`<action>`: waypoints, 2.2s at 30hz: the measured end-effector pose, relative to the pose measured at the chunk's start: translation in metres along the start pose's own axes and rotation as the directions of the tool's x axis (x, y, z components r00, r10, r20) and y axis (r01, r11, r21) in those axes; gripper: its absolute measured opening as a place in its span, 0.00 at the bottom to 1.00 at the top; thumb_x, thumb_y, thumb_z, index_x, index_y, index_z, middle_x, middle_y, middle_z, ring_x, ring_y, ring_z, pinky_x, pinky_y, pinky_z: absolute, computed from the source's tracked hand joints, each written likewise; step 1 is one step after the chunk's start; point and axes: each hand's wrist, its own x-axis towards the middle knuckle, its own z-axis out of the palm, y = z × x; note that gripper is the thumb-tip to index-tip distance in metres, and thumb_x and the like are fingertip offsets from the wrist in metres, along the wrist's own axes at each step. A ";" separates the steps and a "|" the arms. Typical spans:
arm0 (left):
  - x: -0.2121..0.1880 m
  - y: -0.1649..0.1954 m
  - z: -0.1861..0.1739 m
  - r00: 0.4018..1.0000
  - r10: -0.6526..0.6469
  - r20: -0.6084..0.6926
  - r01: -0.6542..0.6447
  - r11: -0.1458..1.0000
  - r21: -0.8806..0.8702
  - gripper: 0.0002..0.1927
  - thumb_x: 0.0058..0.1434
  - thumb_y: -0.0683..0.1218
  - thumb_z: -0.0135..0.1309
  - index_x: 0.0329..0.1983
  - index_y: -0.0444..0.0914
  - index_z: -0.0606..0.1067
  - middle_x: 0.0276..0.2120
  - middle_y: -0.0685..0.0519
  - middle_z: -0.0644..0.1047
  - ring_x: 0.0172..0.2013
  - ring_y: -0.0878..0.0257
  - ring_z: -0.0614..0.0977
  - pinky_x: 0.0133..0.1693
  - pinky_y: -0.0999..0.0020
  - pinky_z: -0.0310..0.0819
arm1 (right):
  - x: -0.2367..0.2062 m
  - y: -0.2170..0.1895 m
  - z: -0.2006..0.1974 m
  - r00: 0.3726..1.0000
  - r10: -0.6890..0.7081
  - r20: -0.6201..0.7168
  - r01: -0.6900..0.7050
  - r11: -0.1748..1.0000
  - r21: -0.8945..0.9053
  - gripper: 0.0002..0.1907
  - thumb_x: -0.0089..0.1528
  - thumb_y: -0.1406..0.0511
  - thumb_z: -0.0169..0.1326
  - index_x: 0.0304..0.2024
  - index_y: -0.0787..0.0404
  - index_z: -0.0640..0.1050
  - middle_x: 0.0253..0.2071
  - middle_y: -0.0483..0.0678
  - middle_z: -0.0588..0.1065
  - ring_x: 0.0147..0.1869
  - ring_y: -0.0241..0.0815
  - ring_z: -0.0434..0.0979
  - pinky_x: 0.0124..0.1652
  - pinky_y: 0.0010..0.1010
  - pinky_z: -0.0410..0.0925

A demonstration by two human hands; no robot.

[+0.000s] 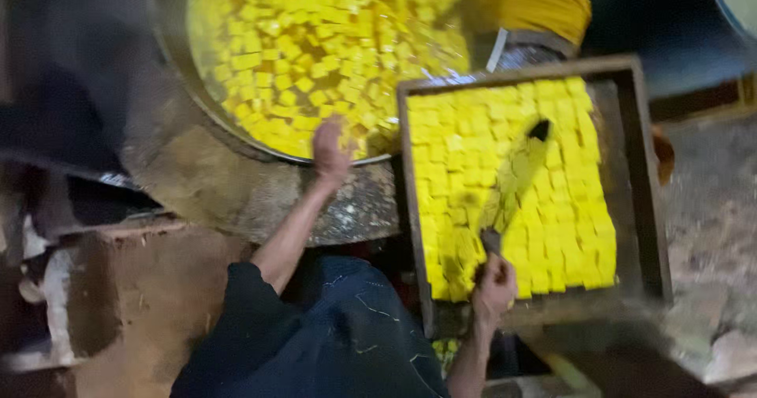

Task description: The person uses a slotted skimmer to scoop fried yellow tofu cubes out of a large vat of hot liquid and transfers them into a wooden tray, arranging the cubes in rows. The person occasionally steadies the tray by hand and stacks filled trays aside.

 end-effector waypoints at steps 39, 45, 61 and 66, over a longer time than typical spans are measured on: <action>0.031 -0.171 -0.096 0.848 -0.320 0.422 0.213 0.936 0.281 0.28 0.65 0.59 0.53 0.57 0.33 0.74 0.67 0.38 0.64 0.69 0.42 0.61 0.65 0.44 0.55 | 0.112 -0.046 0.599 0.744 0.132 0.655 0.138 0.928 -0.345 0.25 0.68 0.51 0.55 0.37 0.69 0.78 0.26 0.50 0.78 0.27 0.36 0.77 0.29 0.32 0.70; 0.029 -0.163 -0.097 0.872 -0.291 0.394 0.180 0.938 0.296 0.28 0.64 0.59 0.54 0.55 0.33 0.75 0.66 0.38 0.65 0.69 0.42 0.62 0.65 0.44 0.55 | 0.073 -0.033 0.534 0.833 0.242 0.498 -0.187 0.969 -0.159 0.20 0.66 0.55 0.57 0.38 0.68 0.77 0.23 0.48 0.74 0.23 0.36 0.71 0.23 0.30 0.64; 0.012 -0.164 -0.087 0.832 -0.360 0.421 0.215 0.911 0.353 0.29 0.62 0.62 0.54 0.55 0.36 0.76 0.67 0.42 0.65 0.69 0.45 0.61 0.65 0.45 0.53 | 0.104 -0.063 0.629 0.958 0.015 0.285 0.126 0.875 -0.468 0.24 0.62 0.50 0.58 0.39 0.67 0.81 0.35 0.61 0.80 0.41 0.63 0.79 0.39 0.49 0.70; -0.011 -0.177 -0.081 0.874 -0.306 0.377 0.194 0.932 0.305 0.28 0.61 0.62 0.55 0.55 0.39 0.77 0.67 0.45 0.66 0.69 0.47 0.62 0.63 0.44 0.55 | 0.108 -0.075 0.612 0.933 0.102 0.345 -0.047 0.985 -0.164 0.23 0.65 0.50 0.57 0.39 0.66 0.80 0.27 0.53 0.80 0.27 0.42 0.79 0.31 0.37 0.71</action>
